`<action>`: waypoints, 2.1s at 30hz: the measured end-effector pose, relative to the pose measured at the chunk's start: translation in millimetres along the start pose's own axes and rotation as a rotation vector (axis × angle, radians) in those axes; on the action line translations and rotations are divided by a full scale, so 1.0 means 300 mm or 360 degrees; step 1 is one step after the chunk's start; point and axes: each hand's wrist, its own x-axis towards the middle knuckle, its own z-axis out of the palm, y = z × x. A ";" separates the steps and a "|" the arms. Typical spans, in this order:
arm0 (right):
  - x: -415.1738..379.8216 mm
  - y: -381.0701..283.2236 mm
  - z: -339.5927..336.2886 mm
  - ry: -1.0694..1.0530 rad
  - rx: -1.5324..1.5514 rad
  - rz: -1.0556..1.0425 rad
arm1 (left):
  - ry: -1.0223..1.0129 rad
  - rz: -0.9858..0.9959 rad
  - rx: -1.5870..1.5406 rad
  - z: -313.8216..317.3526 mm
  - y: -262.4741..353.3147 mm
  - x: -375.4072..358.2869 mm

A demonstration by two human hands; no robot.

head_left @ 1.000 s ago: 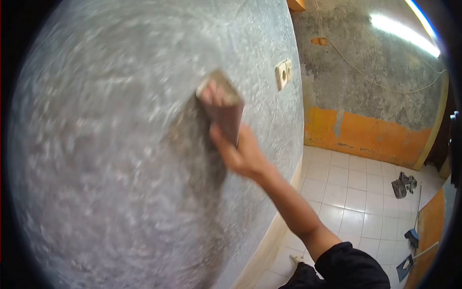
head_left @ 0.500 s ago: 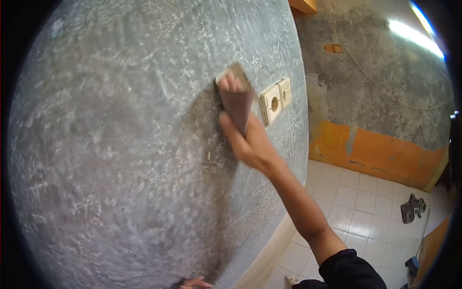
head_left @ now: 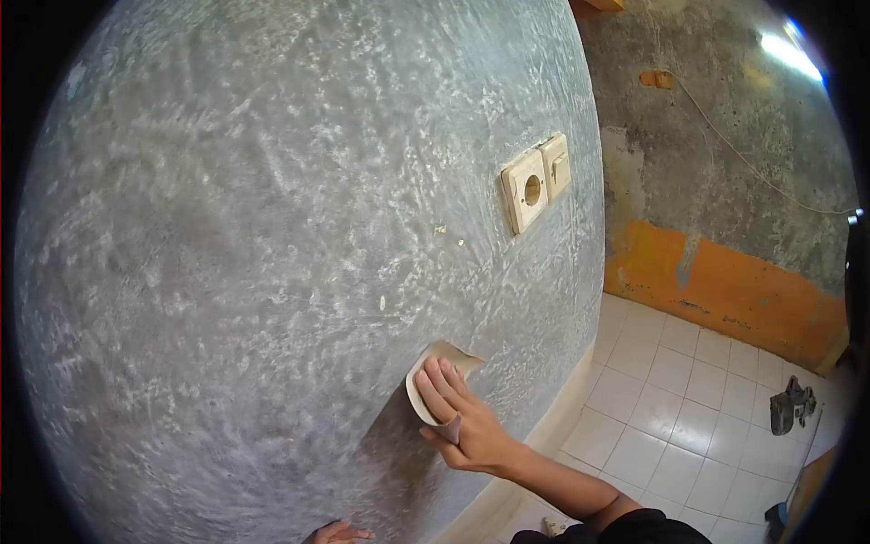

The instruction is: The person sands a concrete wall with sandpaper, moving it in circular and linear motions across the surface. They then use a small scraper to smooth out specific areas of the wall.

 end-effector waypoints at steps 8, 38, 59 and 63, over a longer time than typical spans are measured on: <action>0.432 -0.083 -0.186 0.0336 -0.0211 -0.0422 | -0.0023 0.0049 0.0116 -0.052 -0.035 0.062; -0.393 0.255 0.213 0.0146 -0.0010 0.0283 | 0.0125 0.0422 0.0644 0.051 -0.025 -0.043; -0.650 0.478 0.265 -0.0064 0.0230 0.0280 | -0.0003 0.0326 0.0598 0.021 -0.024 -0.018; -0.515 0.536 0.171 0.0181 0.0805 0.1163 | -0.0007 0.0213 0.0514 0.017 -0.013 -0.024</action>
